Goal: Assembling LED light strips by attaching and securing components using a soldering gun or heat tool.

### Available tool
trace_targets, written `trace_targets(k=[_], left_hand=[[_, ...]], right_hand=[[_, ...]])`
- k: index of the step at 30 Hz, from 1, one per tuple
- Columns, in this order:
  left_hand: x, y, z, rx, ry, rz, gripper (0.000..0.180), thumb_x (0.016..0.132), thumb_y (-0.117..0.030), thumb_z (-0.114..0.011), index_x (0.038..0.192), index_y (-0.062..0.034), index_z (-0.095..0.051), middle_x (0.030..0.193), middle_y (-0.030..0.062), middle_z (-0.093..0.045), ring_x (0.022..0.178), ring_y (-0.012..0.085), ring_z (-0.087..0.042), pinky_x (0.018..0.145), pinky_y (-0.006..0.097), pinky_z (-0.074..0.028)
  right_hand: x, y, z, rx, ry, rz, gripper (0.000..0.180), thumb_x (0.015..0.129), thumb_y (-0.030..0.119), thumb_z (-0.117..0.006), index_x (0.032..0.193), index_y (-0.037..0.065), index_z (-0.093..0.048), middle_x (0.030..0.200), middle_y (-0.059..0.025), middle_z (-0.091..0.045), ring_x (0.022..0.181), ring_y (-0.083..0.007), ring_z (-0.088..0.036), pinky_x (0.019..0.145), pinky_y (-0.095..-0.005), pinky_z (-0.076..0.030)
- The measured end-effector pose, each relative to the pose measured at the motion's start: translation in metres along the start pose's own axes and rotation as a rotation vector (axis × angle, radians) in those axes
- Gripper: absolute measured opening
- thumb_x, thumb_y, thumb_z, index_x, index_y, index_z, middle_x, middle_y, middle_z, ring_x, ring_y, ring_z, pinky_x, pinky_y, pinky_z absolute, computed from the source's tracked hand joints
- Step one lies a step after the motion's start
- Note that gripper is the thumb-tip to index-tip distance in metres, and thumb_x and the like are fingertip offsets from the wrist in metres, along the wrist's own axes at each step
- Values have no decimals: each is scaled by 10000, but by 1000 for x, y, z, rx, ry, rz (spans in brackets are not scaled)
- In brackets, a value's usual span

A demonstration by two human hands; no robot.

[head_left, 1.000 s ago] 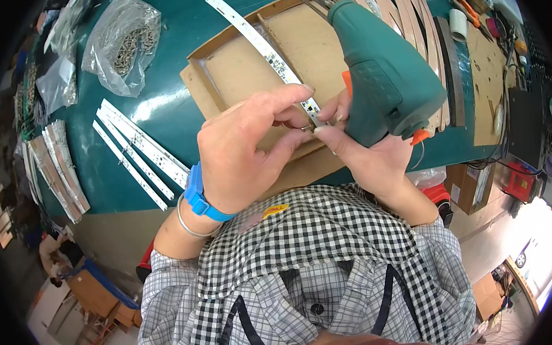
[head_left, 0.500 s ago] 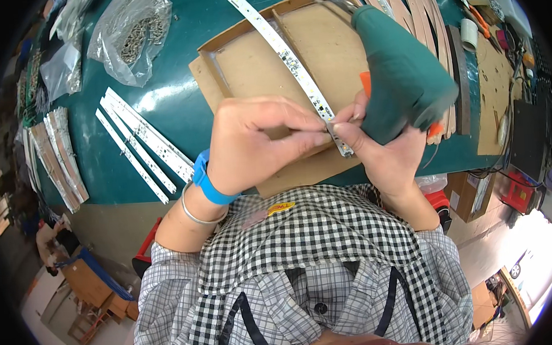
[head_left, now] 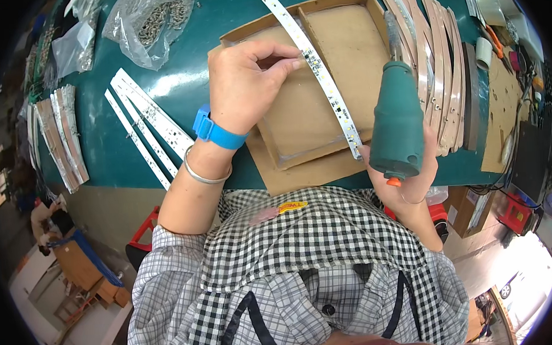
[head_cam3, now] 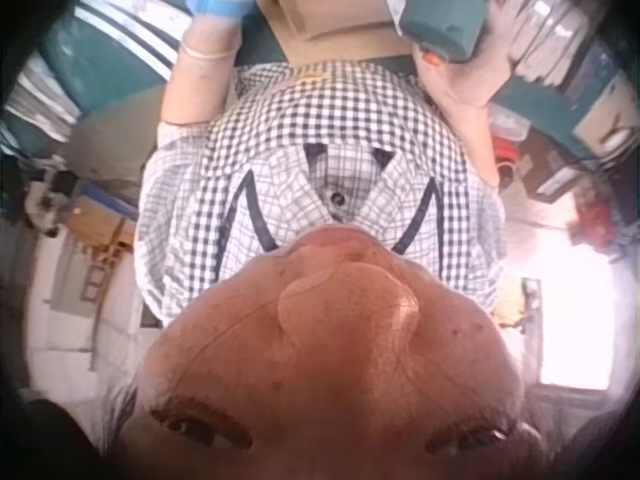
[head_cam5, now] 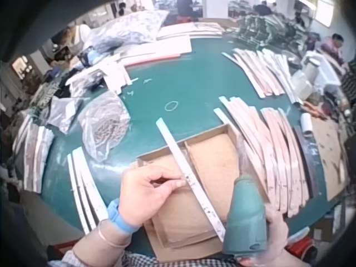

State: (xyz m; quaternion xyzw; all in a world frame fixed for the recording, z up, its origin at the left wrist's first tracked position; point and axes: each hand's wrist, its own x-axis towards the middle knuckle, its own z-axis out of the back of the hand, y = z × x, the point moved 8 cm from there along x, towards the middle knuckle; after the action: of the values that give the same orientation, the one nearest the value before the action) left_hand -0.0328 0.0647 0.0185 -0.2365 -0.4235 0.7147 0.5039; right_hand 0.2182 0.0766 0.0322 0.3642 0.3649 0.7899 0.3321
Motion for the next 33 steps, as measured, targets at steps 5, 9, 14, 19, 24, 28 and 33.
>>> trace_targets(k=[5,9,14,19,24,28,33], left_hand=[[4,-1,-4,62,-64,-49,120,799,-22,-776,918,-16,-761,800,64,-750,727,105,-707,669,228,-555],[1,-7,-2,77,-84,-100,109,797,-18,-773,905,-19,-765,799,68,-751,724,106,-708,662,228,-553],[-3,-3,1,102,-64,-64,119,791,-14,-773,910,-22,-767,798,78,-752,717,110,-708,649,230,-551],[-5,-5,-5,109,-48,-94,122,791,-5,-766,912,-23,-767,800,79,-752,716,114,-710,647,227,-549],[-1,-6,-9,163,-57,-141,121,789,-2,-763,908,-29,-769,809,81,-754,717,119,-714,644,228,-551],[-2,-8,-9,183,-77,-160,131,772,-2,-749,892,-48,-773,795,89,-744,685,158,-706,624,256,-546],[-2,-8,-10,229,-66,-205,127,778,-11,-769,897,-53,-774,814,82,-752,698,144,-715,634,243,-550]], right_hand=[[-22,-33,-9,81,64,-294,711,726,88,-823,1314,-49,-448,1083,-131,-662,960,-194,-674,849,-300,-524],[-32,-43,-13,187,100,-430,667,745,20,-754,1326,-48,-435,1095,-125,-662,993,-186,-663,880,-302,-514],[-36,-41,-14,227,107,-496,671,743,15,-753,1331,-44,-435,1107,-122,-663,1009,-174,-658,884,-294,-509],[-12,-19,-5,155,67,-235,661,743,22,-761,1319,-49,-445,1125,-130,-664,1018,-180,-660,888,-296,-508],[-11,-32,-2,174,72,-294,651,751,16,-754,1323,-47,-449,1136,-137,-646,1022,-206,-659,903,-313,-506],[-2,-28,-7,138,92,-239,626,749,-6,-754,1307,-39,-474,1119,-130,-651,1000,-194,-655,884,-302,-506],[8,-17,-11,147,102,-267,439,793,-77,-752,1195,-35,-581,1021,-103,-709,884,-138,-642,761,-258,-514]])
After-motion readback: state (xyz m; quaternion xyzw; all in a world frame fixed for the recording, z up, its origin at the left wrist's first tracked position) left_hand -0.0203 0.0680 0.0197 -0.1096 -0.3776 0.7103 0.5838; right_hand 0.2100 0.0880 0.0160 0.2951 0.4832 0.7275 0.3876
